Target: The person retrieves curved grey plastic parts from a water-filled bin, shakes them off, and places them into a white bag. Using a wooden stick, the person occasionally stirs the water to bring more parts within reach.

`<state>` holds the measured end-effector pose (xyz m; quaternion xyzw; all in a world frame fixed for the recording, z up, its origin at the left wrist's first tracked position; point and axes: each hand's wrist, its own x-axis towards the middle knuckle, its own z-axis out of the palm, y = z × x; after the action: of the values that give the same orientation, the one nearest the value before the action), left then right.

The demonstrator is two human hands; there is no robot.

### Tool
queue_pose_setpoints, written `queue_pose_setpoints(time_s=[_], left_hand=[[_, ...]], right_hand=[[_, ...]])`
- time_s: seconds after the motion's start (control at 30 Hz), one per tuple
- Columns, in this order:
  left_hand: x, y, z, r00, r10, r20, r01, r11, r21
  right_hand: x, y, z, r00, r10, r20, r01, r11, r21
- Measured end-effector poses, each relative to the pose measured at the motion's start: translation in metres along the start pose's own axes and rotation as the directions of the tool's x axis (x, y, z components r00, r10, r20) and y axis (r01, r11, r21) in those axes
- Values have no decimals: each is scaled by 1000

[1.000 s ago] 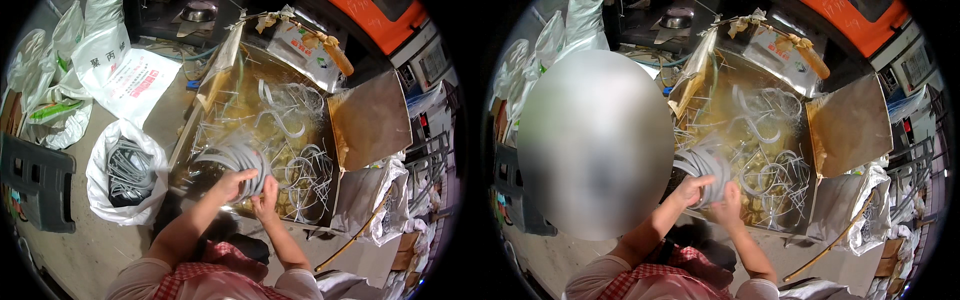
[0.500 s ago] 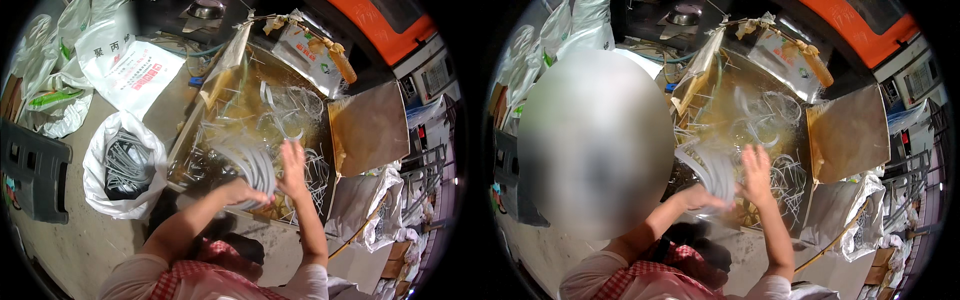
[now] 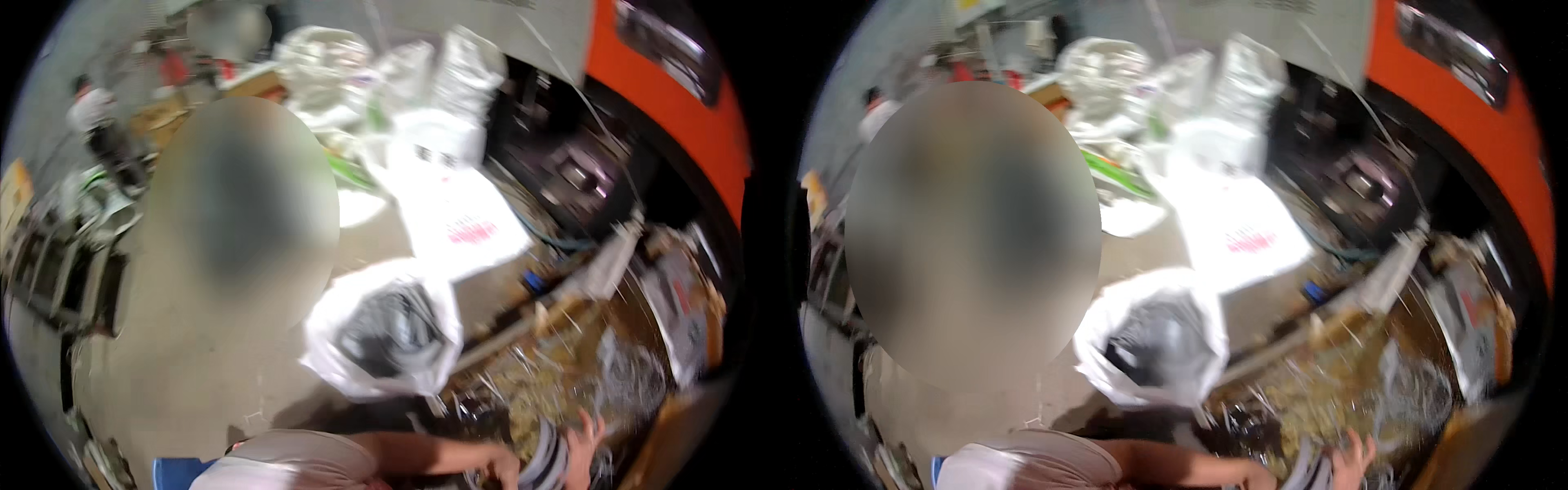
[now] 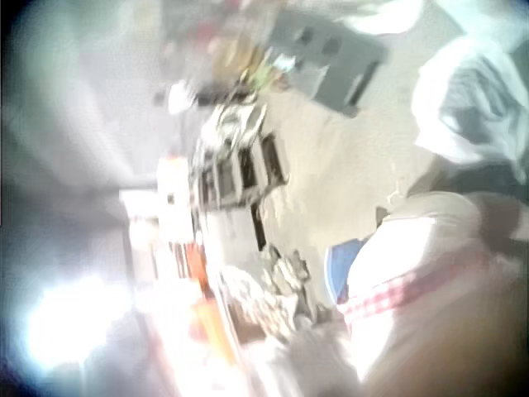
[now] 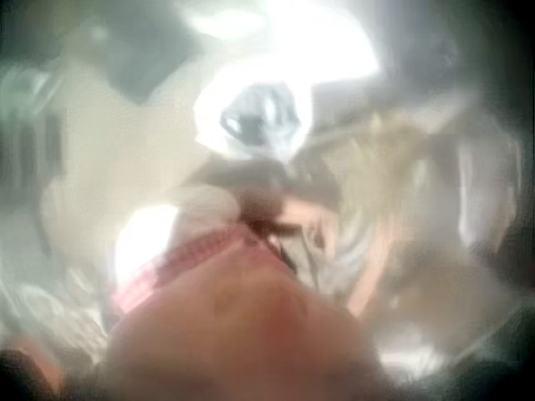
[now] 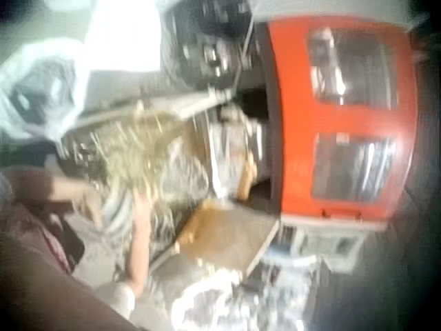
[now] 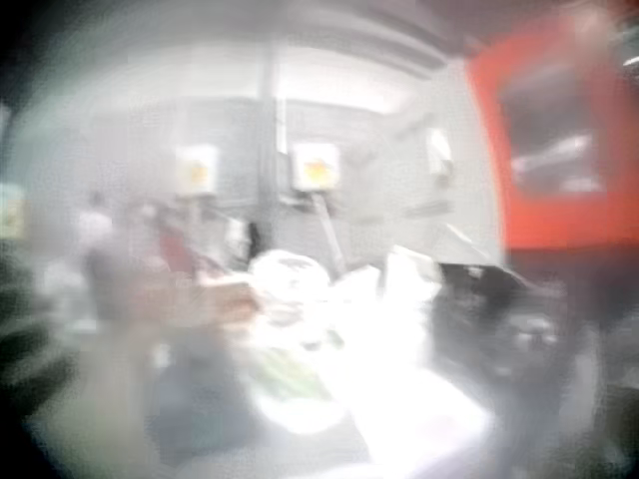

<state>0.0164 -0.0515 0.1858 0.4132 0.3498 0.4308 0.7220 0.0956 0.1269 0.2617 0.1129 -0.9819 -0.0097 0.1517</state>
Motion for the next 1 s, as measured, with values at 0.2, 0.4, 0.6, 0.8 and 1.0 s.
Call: queue_pose_setpoints(time_s=[0.2,0.4,0.6,0.8,1.0], left_hand=[[-21,-2,-2,987,-4,-161,-22,987,-161],[-6,-10,-6,982,-22,-187,-30,962,-270],[-13,2,20,970,219,103,-133,837,-530],[-31,37,-27,705,418,-573,-374,906,201],[-4,15,-44,379,189,-906,-639,762,-108]], right_hand=[[27,-28,14,917,205,341,-376,726,576],[17,-15,34,897,185,401,-432,555,711],[3,-18,41,783,275,559,-623,337,706],[5,17,68,766,556,322,-594,420,687],[-18,37,69,470,878,86,-631,267,728]])
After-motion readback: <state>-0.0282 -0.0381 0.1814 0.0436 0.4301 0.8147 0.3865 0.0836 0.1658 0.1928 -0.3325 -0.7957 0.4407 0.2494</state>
